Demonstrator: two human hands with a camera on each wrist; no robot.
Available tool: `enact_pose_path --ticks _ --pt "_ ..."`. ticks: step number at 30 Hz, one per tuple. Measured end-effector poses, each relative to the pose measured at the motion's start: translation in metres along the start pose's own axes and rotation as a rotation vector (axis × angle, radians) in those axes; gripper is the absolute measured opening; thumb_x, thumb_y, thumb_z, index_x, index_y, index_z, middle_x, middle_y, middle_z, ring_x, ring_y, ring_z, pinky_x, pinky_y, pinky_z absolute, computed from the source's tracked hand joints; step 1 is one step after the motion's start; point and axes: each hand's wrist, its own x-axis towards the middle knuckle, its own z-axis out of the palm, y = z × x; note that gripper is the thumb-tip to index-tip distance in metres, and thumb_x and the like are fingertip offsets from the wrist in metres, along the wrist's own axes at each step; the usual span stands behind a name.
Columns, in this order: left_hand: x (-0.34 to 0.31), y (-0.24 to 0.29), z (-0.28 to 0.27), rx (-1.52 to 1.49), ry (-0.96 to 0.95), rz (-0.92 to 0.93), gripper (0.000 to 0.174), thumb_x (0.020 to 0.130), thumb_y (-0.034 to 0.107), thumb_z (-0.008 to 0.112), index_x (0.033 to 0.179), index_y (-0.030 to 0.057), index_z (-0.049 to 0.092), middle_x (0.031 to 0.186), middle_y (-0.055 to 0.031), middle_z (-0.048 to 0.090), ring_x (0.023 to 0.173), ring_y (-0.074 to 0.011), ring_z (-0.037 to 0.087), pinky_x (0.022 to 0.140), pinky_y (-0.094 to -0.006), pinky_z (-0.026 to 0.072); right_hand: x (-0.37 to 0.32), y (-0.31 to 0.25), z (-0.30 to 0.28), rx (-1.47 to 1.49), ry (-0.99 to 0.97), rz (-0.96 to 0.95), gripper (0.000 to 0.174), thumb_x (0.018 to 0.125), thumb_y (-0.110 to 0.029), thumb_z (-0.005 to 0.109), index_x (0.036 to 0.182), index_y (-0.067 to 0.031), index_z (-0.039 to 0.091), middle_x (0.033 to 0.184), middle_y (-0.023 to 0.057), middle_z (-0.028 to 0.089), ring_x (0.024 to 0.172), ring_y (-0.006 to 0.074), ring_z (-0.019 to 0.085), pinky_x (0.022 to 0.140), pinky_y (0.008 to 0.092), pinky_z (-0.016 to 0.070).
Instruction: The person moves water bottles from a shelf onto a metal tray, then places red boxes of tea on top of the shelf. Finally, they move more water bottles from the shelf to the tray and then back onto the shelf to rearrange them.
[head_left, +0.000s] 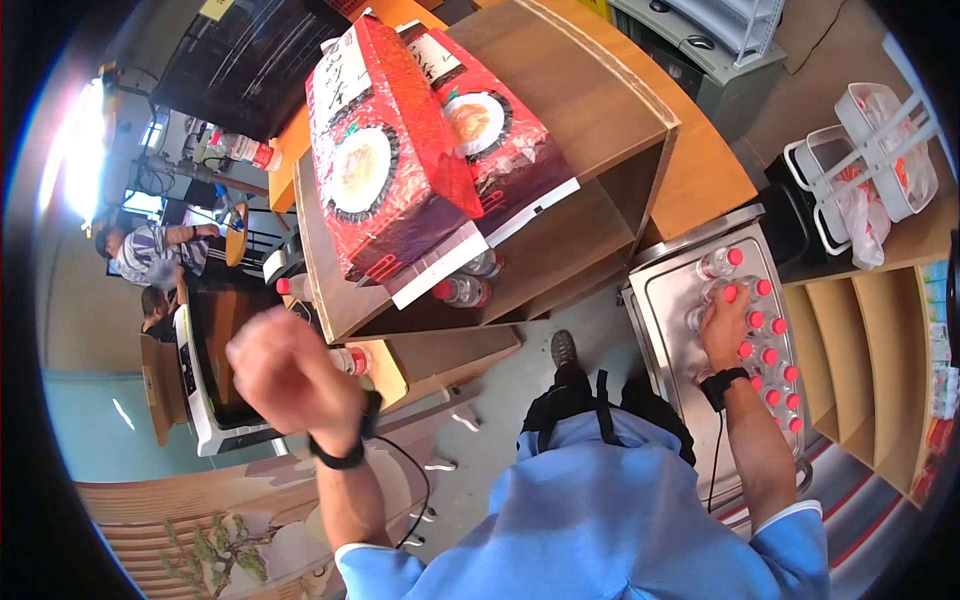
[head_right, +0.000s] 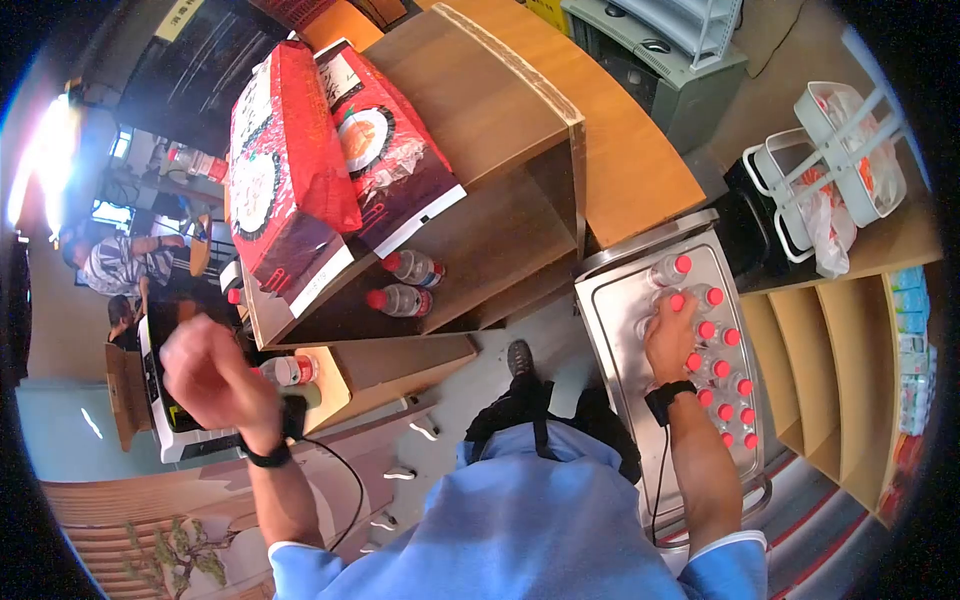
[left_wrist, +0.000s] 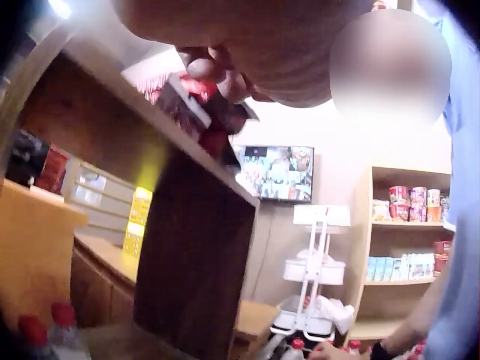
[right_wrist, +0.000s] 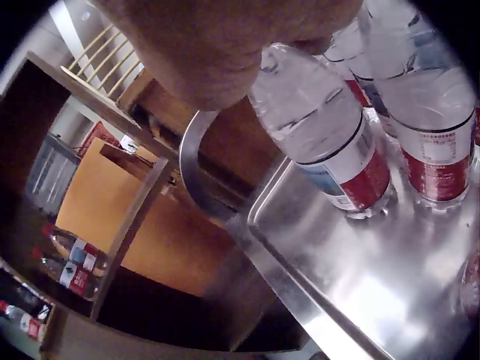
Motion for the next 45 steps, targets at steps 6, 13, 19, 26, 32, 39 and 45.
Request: enact_pose_path --ticks 6,13,19,26,32,39,45 --pt "0.056 -0.083 0.024 -0.162 -0.611 -0.798 0.029 0.105 0.013 0.061 0.129 -0.0022 0.065 0.123 -0.0081 0.07 0.11 -0.0126 0.064 0.1 -0.0305 0.0498 0.0 -0.001 -0.005 0.027 -0.025 0.014 0.022 0.093 -0.009 0.061 0.114 -0.0146 0.065 0.14 0.0254 0.047 0.102 0.0514 0.063 0.079 0.0576 0.0551" --pt "0.023 -0.164 0.011 -0.533 -0.672 -1.17 0.042 0.105 0.014 0.061 0.143 -0.0011 0.055 0.13 -0.0101 0.068 0.116 -0.0165 0.067 0.098 -0.0328 0.0566 -0.002 -0.005 -0.004 0.069 0.029 0.01 0.023 0.094 -0.009 0.062 0.116 -0.0153 0.065 0.138 0.0248 0.048 0.095 0.0502 0.065 0.074 0.0576 0.0554" --pt "0.028 -0.15 0.013 -0.176 -0.787 -1.102 0.038 0.102 0.015 0.064 0.135 -0.0019 0.06 0.12 -0.0083 0.071 0.103 -0.0159 0.069 0.089 -0.0333 0.0592 0.002 -0.011 -0.008 0.117 -0.016 0.07 0.021 0.095 -0.01 0.063 0.115 -0.0176 0.066 0.141 0.0213 0.05 0.099 0.0466 0.067 0.074 0.0536 0.0564" --pt "0.036 -0.147 0.015 -0.294 -0.816 -1.184 0.035 0.101 0.012 0.064 0.133 -0.0016 0.062 0.116 -0.0075 0.072 0.1 -0.0158 0.069 0.088 -0.0321 0.0583 -0.002 -0.001 -0.001 0.122 0.067 0.006 0.019 0.096 -0.011 0.063 0.114 -0.0157 0.066 0.137 0.0192 0.051 0.097 0.0458 0.067 0.075 0.0537 0.0557" --pt "0.046 -0.118 0.036 -0.445 -0.691 -1.096 0.034 0.097 0.007 0.061 0.129 -0.0025 0.066 0.117 -0.0072 0.074 0.101 -0.0152 0.069 0.093 -0.03 0.0539 -0.006 -0.003 -0.001 0.148 0.123 0.02 0.022 0.094 -0.005 0.061 0.113 -0.0141 0.064 0.137 0.0191 0.051 0.098 0.0467 0.065 0.076 0.0548 0.055" --pt "0.027 -0.156 0.033 -0.587 -0.744 -0.984 0.033 0.099 0.024 0.071 0.124 0.0018 0.07 0.107 0.0026 0.072 0.093 -0.0047 0.06 0.085 -0.0223 0.0462 -0.03 -0.015 0.005 -0.052 0.124 0.054 0.023 0.092 -0.002 0.06 0.112 -0.0117 0.064 0.123 0.0176 0.057 0.1 0.0441 0.065 0.077 0.0534 0.0547" --pt "0.029 -0.148 0.028 -0.602 -0.812 -0.818 0.034 0.101 0.029 0.071 0.125 0.0046 0.07 0.108 0.0029 0.071 0.098 -0.0046 0.06 0.089 -0.0226 0.0466 -0.08 -0.035 0.0 0.117 0.234 0.006 0.011 0.094 -0.005 0.065 0.105 -0.0032 0.063 0.099 0.0219 0.059 0.097 0.0412 0.059 0.085 0.0481 0.049"
